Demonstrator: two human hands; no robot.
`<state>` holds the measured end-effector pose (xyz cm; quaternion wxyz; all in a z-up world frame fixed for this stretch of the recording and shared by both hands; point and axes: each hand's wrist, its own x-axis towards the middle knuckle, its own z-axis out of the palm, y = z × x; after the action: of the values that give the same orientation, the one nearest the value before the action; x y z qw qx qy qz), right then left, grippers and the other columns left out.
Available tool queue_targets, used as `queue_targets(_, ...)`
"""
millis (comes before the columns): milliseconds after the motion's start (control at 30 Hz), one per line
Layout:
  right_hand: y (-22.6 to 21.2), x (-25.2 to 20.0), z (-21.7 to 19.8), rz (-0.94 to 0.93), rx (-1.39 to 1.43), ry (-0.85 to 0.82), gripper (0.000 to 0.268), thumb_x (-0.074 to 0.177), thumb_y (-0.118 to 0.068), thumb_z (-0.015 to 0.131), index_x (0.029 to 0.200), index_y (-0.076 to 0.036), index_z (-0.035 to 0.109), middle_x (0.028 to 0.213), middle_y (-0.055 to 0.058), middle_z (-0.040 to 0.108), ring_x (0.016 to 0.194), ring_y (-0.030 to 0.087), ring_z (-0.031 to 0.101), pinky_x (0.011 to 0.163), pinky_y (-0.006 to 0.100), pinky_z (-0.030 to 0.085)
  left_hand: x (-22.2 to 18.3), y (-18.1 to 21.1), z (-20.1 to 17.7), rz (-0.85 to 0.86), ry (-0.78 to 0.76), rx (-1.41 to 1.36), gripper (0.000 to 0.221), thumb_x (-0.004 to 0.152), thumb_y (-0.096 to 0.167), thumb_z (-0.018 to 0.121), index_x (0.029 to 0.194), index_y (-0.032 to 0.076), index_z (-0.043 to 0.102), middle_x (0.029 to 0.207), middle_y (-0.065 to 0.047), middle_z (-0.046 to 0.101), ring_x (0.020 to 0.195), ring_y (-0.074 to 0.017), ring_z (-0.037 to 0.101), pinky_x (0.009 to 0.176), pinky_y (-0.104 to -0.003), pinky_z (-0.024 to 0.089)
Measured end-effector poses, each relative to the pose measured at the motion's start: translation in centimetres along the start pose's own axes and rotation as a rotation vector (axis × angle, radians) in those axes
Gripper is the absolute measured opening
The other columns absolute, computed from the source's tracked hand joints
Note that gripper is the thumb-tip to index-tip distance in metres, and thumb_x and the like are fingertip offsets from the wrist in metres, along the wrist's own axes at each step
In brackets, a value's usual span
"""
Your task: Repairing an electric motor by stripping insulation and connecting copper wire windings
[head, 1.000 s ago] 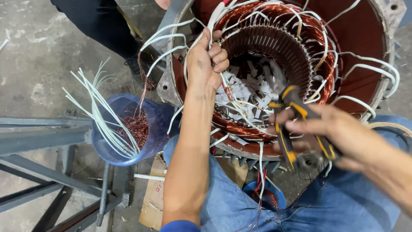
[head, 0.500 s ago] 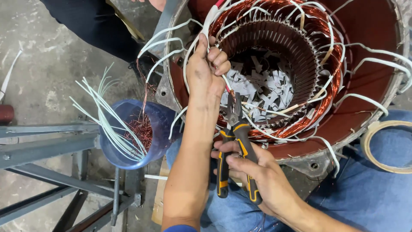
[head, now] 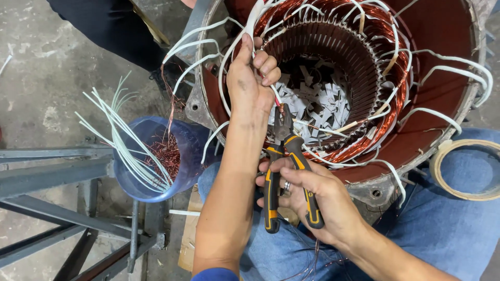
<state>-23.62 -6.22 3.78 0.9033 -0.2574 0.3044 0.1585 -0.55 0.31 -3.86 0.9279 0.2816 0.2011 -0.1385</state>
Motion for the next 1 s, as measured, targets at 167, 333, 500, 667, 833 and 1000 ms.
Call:
queue_targets(167,-1.1,0.1,-0.4,0.042,-0.049,-0.056,0.027,0.088,-0.002,0.061,0.11,0.011,0.071,0.127,0.032,0.074,0.114,0.049,0.075,0.087,0.071,0.064,-1.0,0.5,0.2,-0.001,-0.06,0.073,0.03,0.11,0.031,0.06,0.1,0.003,0.066,0.065,0.005,0.041,0.052,-0.0073,0.033,0.039,-0.024,0.024)
queue_targets(333,-1.3,0.9,-1.4,0.054,-0.086,-0.07,0.02,0.086,0.002,0.06,0.1,0.011,0.069,0.115,0.031,0.074,0.105,0.052,0.074,0.081,0.073,0.064,-0.9,0.8,0.4,-0.016,-0.032,0.094,0.032,0.107,0.032,0.063,0.102,0.001,0.066,0.063,0.005,0.04,0.049,-0.0074,0.032,0.038,-0.025,0.02)
queue_targets(500,-1.9,1.3,-2.2,0.08,-0.079,-0.073,0.016,0.084,0.0,0.062,0.094,0.011,0.069,0.093,0.027,0.07,0.099,0.054,0.075,0.077,0.072,0.064,-0.5,0.8,-0.1,-0.019,-0.101,0.102,0.033,0.107,0.031,0.062,0.107,-0.002,0.066,0.062,0.005,0.039,0.048,-0.0072,0.031,0.038,-0.025,0.019)
queue_targets(667,-3.1,1.8,-3.0,0.232,-0.072,-0.164,0.012,0.08,-0.003,0.065,0.09,0.003,0.067,0.112,0.029,0.071,0.095,0.042,0.072,0.08,0.067,0.063,1.0,0.9,-1.0,-0.073,-0.224,0.101,0.032,0.105,0.03,0.065,0.104,-0.001,0.07,0.06,0.006,0.032,0.046,-0.0068,0.023,0.036,-0.025,0.011)
queue_targets(833,-2.7,2.1,-3.5,0.307,0.011,-0.255,0.014,0.083,-0.003,0.063,0.096,0.001,0.065,0.124,0.033,0.071,0.113,0.048,0.07,0.093,0.074,0.058,0.9,1.7,-1.1,-0.13,-0.296,0.156,0.033,0.107,0.032,0.063,0.107,0.0,0.069,0.059,0.007,0.028,0.046,-0.0063,0.021,0.035,-0.025,0.01)
queue_targets(1000,-10.6,-2.1,-1.9,0.395,-0.576,-0.12,0.052,0.071,0.003,0.065,0.119,0.016,0.079,0.134,0.03,0.087,0.113,0.04,0.081,0.089,0.052,0.065,1.3,3.3,-2.1,-0.23,-0.389,0.184,0.032,0.105,0.031,0.068,0.113,0.0,0.07,0.061,0.008,0.029,0.048,-0.0054,0.024,0.036,-0.023,0.012)
